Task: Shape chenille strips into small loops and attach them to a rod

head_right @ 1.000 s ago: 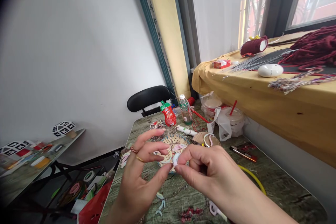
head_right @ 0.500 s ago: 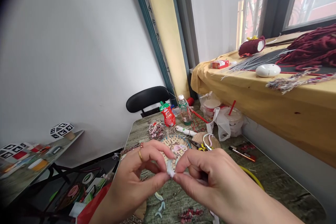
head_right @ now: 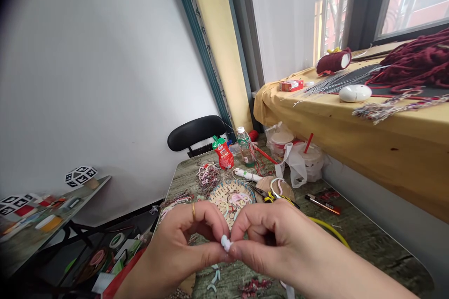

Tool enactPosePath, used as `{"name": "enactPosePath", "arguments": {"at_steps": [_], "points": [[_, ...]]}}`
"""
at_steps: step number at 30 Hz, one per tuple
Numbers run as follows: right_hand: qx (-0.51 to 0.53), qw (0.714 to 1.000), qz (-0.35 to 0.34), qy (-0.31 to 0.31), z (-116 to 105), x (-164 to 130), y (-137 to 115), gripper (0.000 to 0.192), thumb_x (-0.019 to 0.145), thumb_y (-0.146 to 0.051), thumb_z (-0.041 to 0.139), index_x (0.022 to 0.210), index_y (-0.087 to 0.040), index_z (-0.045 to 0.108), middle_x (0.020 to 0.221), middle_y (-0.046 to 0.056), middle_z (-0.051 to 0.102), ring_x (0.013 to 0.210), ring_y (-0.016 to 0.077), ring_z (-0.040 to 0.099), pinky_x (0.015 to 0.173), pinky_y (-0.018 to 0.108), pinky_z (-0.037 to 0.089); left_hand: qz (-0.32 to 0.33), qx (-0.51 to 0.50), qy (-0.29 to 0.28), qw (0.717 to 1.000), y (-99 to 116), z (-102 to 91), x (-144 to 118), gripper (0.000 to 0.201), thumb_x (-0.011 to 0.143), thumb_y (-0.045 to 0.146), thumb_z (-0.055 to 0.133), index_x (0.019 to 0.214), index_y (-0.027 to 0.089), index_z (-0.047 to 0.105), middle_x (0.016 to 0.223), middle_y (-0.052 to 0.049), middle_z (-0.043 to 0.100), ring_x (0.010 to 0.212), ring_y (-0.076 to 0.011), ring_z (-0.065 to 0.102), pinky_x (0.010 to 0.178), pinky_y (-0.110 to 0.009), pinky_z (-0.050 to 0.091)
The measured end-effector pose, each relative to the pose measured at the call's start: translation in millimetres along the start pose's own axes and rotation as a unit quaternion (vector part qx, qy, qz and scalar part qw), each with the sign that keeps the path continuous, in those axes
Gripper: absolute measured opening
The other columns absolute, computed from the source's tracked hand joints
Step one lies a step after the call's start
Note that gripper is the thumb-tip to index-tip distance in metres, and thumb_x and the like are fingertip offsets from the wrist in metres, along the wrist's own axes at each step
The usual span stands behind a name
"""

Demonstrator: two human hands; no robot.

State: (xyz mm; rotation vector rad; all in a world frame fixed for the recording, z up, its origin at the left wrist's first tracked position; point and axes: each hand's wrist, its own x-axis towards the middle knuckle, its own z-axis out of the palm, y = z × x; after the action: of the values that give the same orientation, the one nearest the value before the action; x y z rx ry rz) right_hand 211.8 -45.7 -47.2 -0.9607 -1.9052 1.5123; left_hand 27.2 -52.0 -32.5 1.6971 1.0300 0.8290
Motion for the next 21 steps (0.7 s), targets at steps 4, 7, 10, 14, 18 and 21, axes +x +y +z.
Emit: {"name": "enactPosePath", "arguments": {"at_steps": [4, 7, 10, 14, 18, 21], "points": [[0.033, 0.999, 0.016, -0.009, -2.4, 2.3, 4.1, 0.02, 0.081, -0.034, 0.063, 0.072, -0.017, 0.056, 0.052, -0.009, 0.033, 0.049, 0.007, 0.026, 0.044, 0.021, 0.018, 0.023, 0.04, 0.013, 0.999, 2.5, 3.8, -2.5, 0.011, 0.068, 0.011, 0.07, 0.074, 0.017, 0.062, 0.068, 0.002, 0.063, 0.065, -0.011, 0.058, 0.065, -0.021, 0.046], [0.068, 0.997, 0.017, -0.019, -4.0, 3.7, 6.0, 0.025, 0.079, -0.038, 0.064, 0.071, -0.016, 0.055, 0.051, -0.009, 0.033, 0.047, 0.0058, 0.025, 0.042, 0.021, 0.016, 0.072, 0.093, 0.014, 0.993, 7.4, 1.3, -4.5, 0.008, 0.07, 0.009, 0.066, 0.07, 0.016, 0.062, 0.07, 0.001, 0.06, 0.069, -0.0112, 0.056, 0.066, -0.022, 0.044], [0.093, 0.995, 0.022, -0.044, -6.1, 3.9, 2.8, 0.03, 0.078, -0.044, 0.063, 0.071, -0.016, 0.055, 0.051, -0.009, 0.035, 0.046, 0.0051, 0.026, 0.041, 0.02, 0.016, 0.024, 0.028, -0.022, 0.999, 9.1, -3.5, -2.3, 0.01, 0.068, 0.014, 0.07, 0.067, 0.016, 0.06, 0.082, -0.001, 0.06, 0.077, -0.0134, 0.057, 0.064, -0.023, 0.044], [0.084, 0.994, 0.042, -0.064, -8.9, 5.4, -1.4, 0.031, 0.077, -0.044, 0.063, 0.069, -0.015, 0.055, 0.05, -0.009, 0.035, 0.045, 0.0047, 0.025, 0.04, 0.02, 0.016, -0.067, -0.123, -0.078, 0.987, 2.4, -8.4, 9.2, 0.021, 0.059, 0.016, 0.077, 0.058, 0.014, 0.056, 0.07, -0.001, 0.059, 0.066, -0.0113, 0.054, 0.058, -0.023, 0.041], [0.058, 0.995, 0.031, -0.074, -8.8, 7.7, 6.8, 0.024, 0.081, -0.038, 0.061, 0.071, -0.016, 0.056, 0.051, -0.009, 0.035, 0.045, 0.0046, 0.026, 0.039, 0.019, 0.017, -0.127, -0.182, -0.108, 0.969, -5.3, -8.6, 18.3, 0.027, 0.051, 0.014, 0.081, 0.061, 0.014, 0.056, 0.062, 0.002, 0.06, 0.057, -0.0084, 0.053, 0.056, -0.021, 0.04], [0.028, 0.998, 0.02, -0.049, -7.1, 8.0, 15.1, 0.021, 0.083, -0.033, 0.06, 0.071, -0.016, 0.056, 0.052, -0.009, 0.037, 0.046, 0.0047, 0.026, 0.039, 0.018, 0.018, -0.129, -0.154, -0.074, 0.977, -6.3, -5.8, 16.4, 0.026, 0.053, 0.013, 0.08, 0.071, 0.015, 0.061, 0.062, 0.003, 0.06, 0.058, -0.0078, 0.053, 0.056, -0.02, 0.04]]}}
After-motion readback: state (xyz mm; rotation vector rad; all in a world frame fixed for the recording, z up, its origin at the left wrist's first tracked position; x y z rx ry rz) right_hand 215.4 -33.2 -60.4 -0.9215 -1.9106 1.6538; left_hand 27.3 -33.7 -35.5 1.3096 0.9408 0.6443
